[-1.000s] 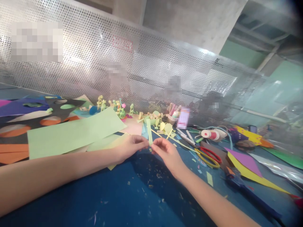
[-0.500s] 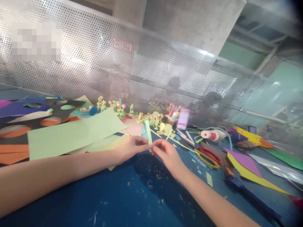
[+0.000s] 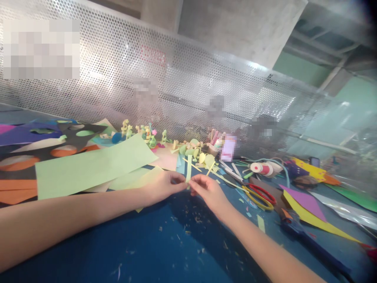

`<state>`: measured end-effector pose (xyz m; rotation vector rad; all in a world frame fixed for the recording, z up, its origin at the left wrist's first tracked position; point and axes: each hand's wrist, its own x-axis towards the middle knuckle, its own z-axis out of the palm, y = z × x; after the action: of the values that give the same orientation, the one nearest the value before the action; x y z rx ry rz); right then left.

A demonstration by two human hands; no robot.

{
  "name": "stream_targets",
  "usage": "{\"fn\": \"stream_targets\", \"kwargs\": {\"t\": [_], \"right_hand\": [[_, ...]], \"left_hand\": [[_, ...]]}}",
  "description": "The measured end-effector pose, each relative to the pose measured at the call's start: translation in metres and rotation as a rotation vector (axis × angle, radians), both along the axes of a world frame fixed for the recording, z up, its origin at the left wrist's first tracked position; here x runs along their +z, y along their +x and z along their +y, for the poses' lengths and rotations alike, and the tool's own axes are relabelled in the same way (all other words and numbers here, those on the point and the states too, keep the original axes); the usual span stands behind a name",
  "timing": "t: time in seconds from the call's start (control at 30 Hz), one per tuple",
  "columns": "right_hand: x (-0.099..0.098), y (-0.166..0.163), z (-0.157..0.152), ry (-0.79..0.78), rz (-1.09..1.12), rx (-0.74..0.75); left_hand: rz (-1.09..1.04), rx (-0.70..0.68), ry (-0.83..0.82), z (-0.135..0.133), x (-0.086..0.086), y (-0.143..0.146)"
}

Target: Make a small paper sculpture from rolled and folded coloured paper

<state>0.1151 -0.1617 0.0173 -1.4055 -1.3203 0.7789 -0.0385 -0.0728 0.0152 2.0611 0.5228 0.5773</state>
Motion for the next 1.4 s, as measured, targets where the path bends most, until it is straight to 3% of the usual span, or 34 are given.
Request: {"fn": "stream_targets", "kwargs": {"t": [0.6,0.93,1.13,1.27,1.4], "right_hand": [[0.000,0.003,0.001,-0.001,-0.062,-0.013],[-0.003,0.002,0.001,0.017,-0.080,-0.031],[-0.001,-0.002,-0.004,0.257,-0.315,-0.166],[0.006,-0.005,-0.008,0.318,-0.490,-0.093],[0.010,-0.004,-0.009,0.316,-0.528,-0.074]], "left_hand": [[0.068,0.028,0.133,0.001,-0.002,0.000],[0.027,0.047,0.068,0.003,-0.005,0.000],[0.004,0.071,0.045,0.005,-0.009,0.002],[-0.003,0.102,0.067,0.005,-0.012,0.003],[-0.013,0.118,0.106,0.005,-0.013,0.002]]}}
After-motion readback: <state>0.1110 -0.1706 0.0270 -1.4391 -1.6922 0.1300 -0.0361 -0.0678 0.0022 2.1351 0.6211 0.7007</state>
